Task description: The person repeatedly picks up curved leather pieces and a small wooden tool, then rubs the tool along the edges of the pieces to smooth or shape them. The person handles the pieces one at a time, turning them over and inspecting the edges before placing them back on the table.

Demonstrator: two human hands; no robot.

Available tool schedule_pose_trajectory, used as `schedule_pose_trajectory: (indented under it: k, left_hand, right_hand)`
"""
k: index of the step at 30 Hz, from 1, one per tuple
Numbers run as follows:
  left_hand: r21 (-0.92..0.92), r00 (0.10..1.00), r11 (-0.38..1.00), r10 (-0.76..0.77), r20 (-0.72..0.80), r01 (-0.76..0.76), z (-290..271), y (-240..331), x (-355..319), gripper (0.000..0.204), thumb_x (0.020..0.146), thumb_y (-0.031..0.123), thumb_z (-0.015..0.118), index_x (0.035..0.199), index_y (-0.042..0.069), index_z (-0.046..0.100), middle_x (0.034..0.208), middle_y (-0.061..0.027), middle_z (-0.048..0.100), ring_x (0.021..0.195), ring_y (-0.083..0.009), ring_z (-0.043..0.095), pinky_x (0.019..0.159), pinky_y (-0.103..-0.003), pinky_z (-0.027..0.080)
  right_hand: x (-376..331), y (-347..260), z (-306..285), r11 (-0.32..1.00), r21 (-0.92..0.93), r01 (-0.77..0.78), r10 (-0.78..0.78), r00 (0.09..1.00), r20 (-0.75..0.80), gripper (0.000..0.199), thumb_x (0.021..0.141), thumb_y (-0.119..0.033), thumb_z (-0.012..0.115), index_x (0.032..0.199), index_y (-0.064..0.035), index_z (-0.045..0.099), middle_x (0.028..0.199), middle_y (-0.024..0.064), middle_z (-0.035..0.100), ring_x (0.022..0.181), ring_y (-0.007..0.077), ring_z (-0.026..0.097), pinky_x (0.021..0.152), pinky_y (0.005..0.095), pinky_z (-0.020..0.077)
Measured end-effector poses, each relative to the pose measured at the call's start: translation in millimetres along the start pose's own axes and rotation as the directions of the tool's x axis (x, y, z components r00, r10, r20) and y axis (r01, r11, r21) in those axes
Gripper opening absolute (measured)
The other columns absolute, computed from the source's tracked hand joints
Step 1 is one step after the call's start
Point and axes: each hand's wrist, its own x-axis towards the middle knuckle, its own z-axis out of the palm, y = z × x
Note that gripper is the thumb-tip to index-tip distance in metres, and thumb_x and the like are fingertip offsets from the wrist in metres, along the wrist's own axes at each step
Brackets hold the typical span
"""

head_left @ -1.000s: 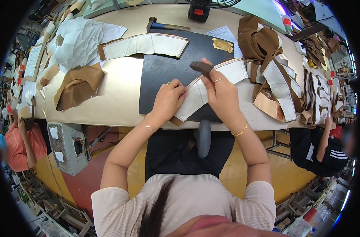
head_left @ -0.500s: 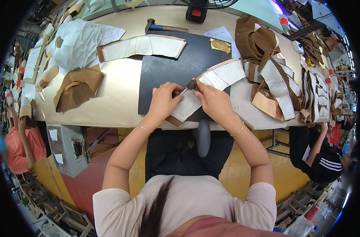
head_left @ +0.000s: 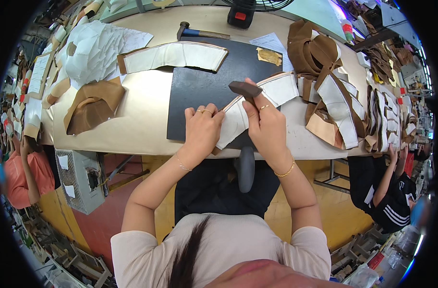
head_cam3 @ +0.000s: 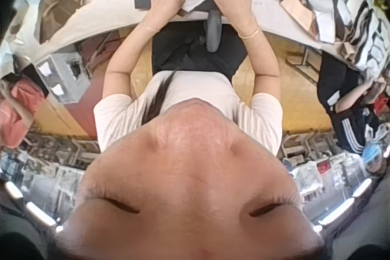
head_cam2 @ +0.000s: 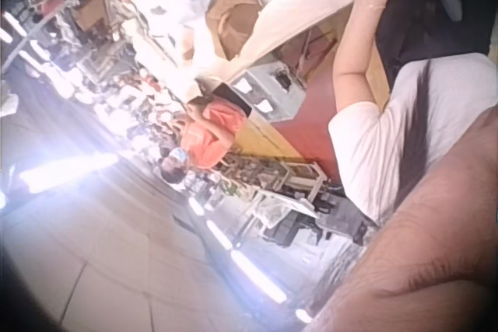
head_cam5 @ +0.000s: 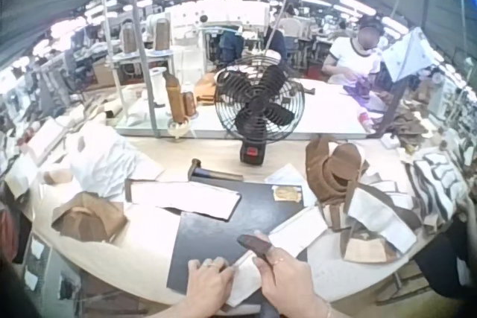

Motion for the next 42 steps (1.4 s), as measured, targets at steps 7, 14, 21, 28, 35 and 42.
schedule_pose_trajectory:
  k: [7,14,21,28,35,42]
  left_hand:
    - [-0.399,0.925,0.85,-0.235,0.298,0.344,-5,-19,3,0.009,0.087,0.015,0.072,0.094,0.01,0.073,0.089,-0.0045,0.065,0.086,-0.0243,0.064,0.077,-0.039,0.038]
    - [-0.099,0.999,0.994,-0.051,0.001,0.051,-2,-6,-10,0.009,0.085,0.014,0.073,0.094,0.011,0.074,0.088,-0.001,0.064,0.083,-0.0201,0.063,0.075,-0.037,0.038]
    - [-0.219,0.988,0.965,-0.125,0.087,0.142,-9,-11,-16,0.013,0.084,0.014,0.073,0.097,0.011,0.075,0.089,-0.0017,0.065,0.081,-0.0213,0.064,0.071,-0.036,0.039]
    - [-0.012,0.999,0.999,0.029,-0.038,-0.029,-4,-7,-23,0.008,0.086,0.008,0.069,0.093,0.01,0.072,0.084,-0.0027,0.061,0.077,-0.0197,0.061,0.071,-0.036,0.038]
    - [-0.144,0.993,0.983,-0.107,0.052,0.113,-6,-4,-29,0.013,0.085,0.01,0.067,0.098,0.009,0.068,0.091,-0.0047,0.062,0.089,-0.0213,0.062,0.078,-0.038,0.038]
    - [-0.152,0.989,0.979,-0.126,0.083,0.137,-12,-3,-39,0.015,0.085,0.013,0.073,0.099,0.01,0.069,0.092,-0.0036,0.062,0.091,-0.0219,0.062,0.08,-0.039,0.037]
  right_hand:
    - [-5,11,-1,0.972,-0.225,0.06,0.019,0.942,0.335,0.041,0.097,-0.025,0.061,0.137,-0.0139,0.061,0.078,0.0107,0.067,0.062,0.0311,0.067,0.057,0.0412,0.0555]
    - [-12,2,11,0.995,-0.088,-0.052,0.073,0.964,0.257,0.041,0.099,-0.024,0.059,0.138,-0.0113,0.06,0.083,0.0132,0.07,0.069,0.0348,0.07,0.061,0.0432,0.0572]
    - [-4,2,4,0.989,-0.132,-0.06,0.09,0.969,0.232,0.039,0.099,-0.024,0.058,0.136,-0.0112,0.061,0.087,0.0133,0.072,0.075,0.035,0.071,0.064,0.0422,0.0572]
    - [-11,-4,4,0.978,-0.207,0.03,0.048,0.93,0.364,0.04,0.099,-0.026,0.059,0.138,-0.0146,0.06,0.08,0.0122,0.068,0.065,0.0328,0.069,0.059,0.0419,0.0557]
    - [-19,-3,16,0.997,-0.078,0.008,0.014,0.964,0.265,0.042,0.099,-0.025,0.059,0.139,-0.014,0.059,0.079,0.0123,0.068,0.063,0.0328,0.068,0.057,0.0425,0.0553]
    - [-14,-15,8,0.999,-0.031,0.011,-0.004,0.974,0.226,0.041,0.099,-0.025,0.059,0.138,-0.0135,0.059,0.081,0.0137,0.069,0.064,0.0339,0.069,0.058,0.0422,0.0564]
